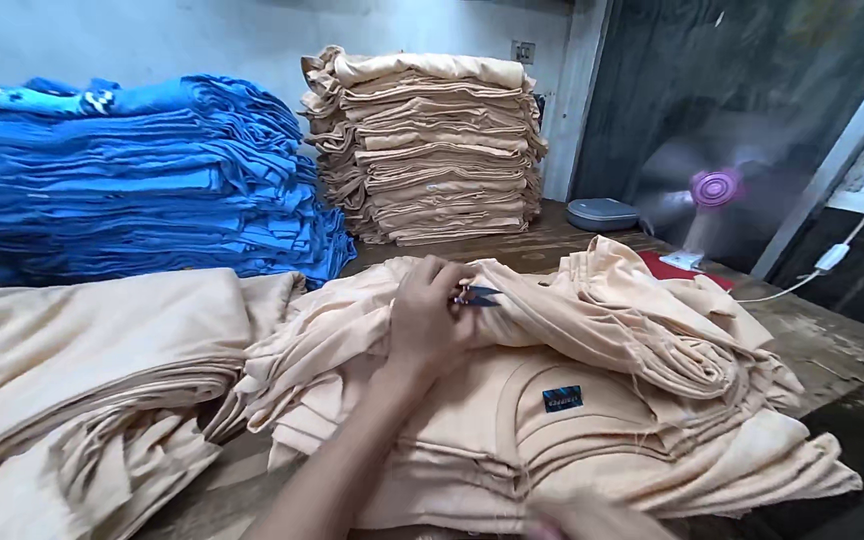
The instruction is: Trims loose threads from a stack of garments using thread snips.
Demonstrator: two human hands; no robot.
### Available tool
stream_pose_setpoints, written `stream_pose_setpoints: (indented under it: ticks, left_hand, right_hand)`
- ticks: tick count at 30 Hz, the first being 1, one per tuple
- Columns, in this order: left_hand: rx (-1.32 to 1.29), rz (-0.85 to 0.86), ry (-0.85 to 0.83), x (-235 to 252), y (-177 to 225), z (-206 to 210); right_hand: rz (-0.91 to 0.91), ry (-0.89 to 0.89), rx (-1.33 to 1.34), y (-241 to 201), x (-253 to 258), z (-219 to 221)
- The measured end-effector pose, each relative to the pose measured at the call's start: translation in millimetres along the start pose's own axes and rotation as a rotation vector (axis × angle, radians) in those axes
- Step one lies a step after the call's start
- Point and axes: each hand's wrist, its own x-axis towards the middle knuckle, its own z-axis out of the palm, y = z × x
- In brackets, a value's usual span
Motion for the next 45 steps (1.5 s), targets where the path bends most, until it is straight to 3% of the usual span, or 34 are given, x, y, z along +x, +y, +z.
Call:
stream_pose_setpoints:
  ticks: [2,4,8,10,13,15,17,21,25,31,37,41,45]
  left_hand:
    - [0.004,-0.084,-0.078,-17,27,-20]
    - [0.027,-0.231,-0.184,-34,54,-39]
    - [-0.168,-0.613,-0.747,-51,85,-71]
    - [-0.356,-0.674,-0.715,-67,82,-68]
    - [-0.631,-0.722,-0.415,-85,77,-64]
    - [-0.653,-0.684,-0.306,-93,78,-60]
    - [-0.704,-0.642,-0.308,-97,77,-58]
    - [-0.707,-0.539,-0.358,-103,72,-57]
    - [-0.461,-0.526,-0.323,-111,77,-70]
    - [-0.059,-0.307,-0.245,-102,79,-95]
    - [0.111,-0.166,-0.338,-84,88,-102]
    - [0.219,-0.027,-0.347,-83,89,-101]
    - [0.224,0.039,-0.351,-77,98,-112]
  right_hand:
    - [0.093,0.143,-0.049,7,23,17]
    - [0.035,0.211,-0.043,17,33,42]
    - [-0.230,0.564,0.133,22,30,74]
    - [-0.222,0.645,0.296,22,29,81]
    - [0.019,0.611,0.588,21,33,76]
    - [0.116,0.512,0.672,19,35,70]
    - [0.155,0.416,0.637,16,38,66]
    - [-0.011,0.615,0.677,20,39,76]
    - [0.003,0.628,0.822,17,18,68]
    - [0.124,0.479,0.373,16,12,43]
    - [0.159,0.386,0.158,6,36,51]
    - [-0.024,0.616,0.363,14,35,66]
    - [-0.060,0.647,0.476,10,11,58]
